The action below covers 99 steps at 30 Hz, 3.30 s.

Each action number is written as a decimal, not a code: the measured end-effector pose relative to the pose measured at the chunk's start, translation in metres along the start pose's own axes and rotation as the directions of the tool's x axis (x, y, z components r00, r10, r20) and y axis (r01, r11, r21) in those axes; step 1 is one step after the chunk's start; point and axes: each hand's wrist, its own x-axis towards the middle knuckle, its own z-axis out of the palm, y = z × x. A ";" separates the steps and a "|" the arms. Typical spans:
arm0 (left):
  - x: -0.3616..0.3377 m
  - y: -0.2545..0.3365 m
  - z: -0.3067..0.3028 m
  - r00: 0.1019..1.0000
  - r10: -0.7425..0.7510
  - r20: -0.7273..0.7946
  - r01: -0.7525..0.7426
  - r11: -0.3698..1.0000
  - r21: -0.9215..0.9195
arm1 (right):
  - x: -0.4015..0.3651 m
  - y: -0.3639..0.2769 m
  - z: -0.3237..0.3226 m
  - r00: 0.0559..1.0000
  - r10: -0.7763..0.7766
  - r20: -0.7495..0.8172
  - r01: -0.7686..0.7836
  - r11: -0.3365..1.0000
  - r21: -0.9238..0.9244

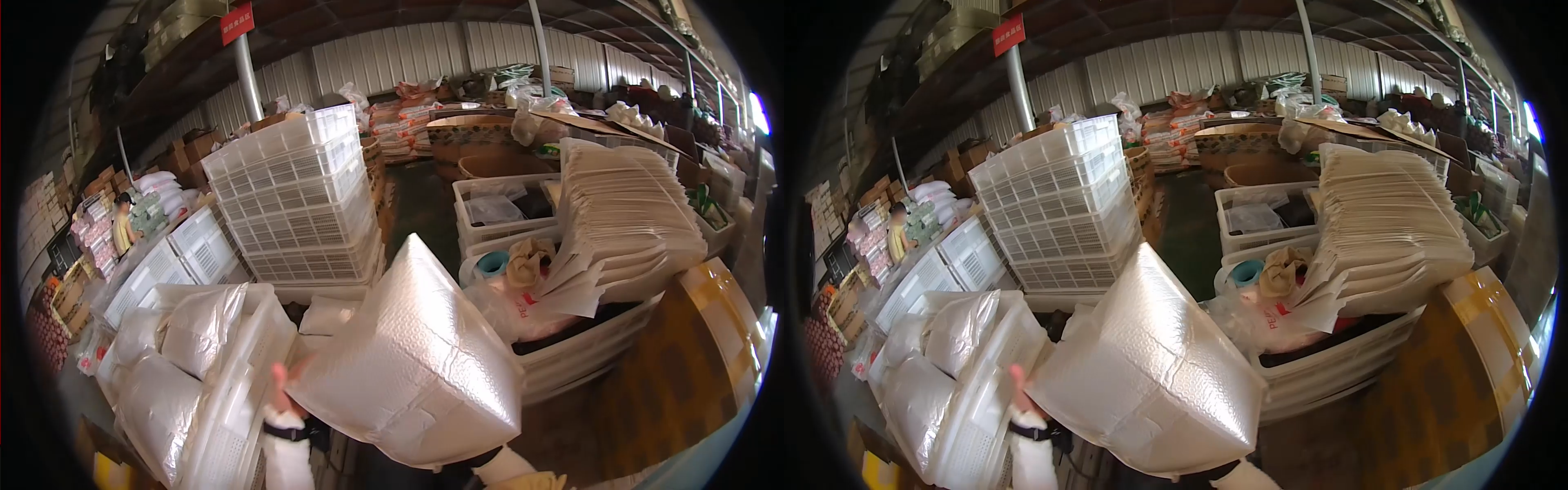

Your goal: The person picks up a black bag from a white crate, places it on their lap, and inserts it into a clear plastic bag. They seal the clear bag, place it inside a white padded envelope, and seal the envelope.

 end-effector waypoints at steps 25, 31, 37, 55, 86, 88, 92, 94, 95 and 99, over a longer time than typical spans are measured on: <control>-0.013 -0.172 0.005 0.902 0.297 -0.314 -0.303 0.953 0.032 | -0.018 -0.045 0.029 0.925 -0.375 0.054 0.347 0.783 -0.516; -0.056 -0.149 0.000 0.944 0.206 -0.259 -0.223 0.974 -0.035 | 0.012 -0.056 0.012 0.946 -0.288 -0.147 0.191 0.866 -0.463; -0.091 -0.156 0.000 0.878 -0.186 -0.441 0.115 0.977 -0.182 | 0.000 -0.060 -0.062 0.951 0.005 -0.309 -0.164 0.856 -0.491; 0.029 -0.100 -0.037 0.802 -0.288 -0.523 0.505 0.794 0.337 | 0.038 -0.110 -0.070 0.982 -0.023 -0.186 -0.143 0.553 -0.821; 0.020 -0.087 -0.069 0.655 0.101 -0.749 0.122 0.964 0.237 | 0.188 0.022 0.048 0.851 0.312 0.423 0.503 -0.248 -0.828; 0.023 -0.085 -0.064 0.644 0.116 -0.756 0.076 0.974 0.214 | 0.191 0.024 0.047 0.839 0.329 0.432 0.506 -0.183 -0.843; 0.022 -0.084 -0.064 0.698 0.199 -0.688 0.174 0.885 0.432 | 0.196 0.022 0.044 0.794 0.327 0.512 0.568 -0.100 -0.817; 0.021 -0.088 -0.068 0.724 0.221 -0.654 0.125 0.890 0.439 | 0.195 0.018 0.049 0.858 0.344 0.382 0.422 -0.048 -0.905; 0.021 -0.090 -0.069 0.736 0.233 -0.636 0.100 0.891 0.442 | 0.195 0.016 0.051 0.881 0.355 0.314 0.344 -0.023 -0.939; 0.024 -0.089 -0.065 0.725 0.237 -0.647 0.096 0.895 0.435 | 0.194 0.023 0.043 0.913 0.291 0.287 0.311 -0.037 -0.950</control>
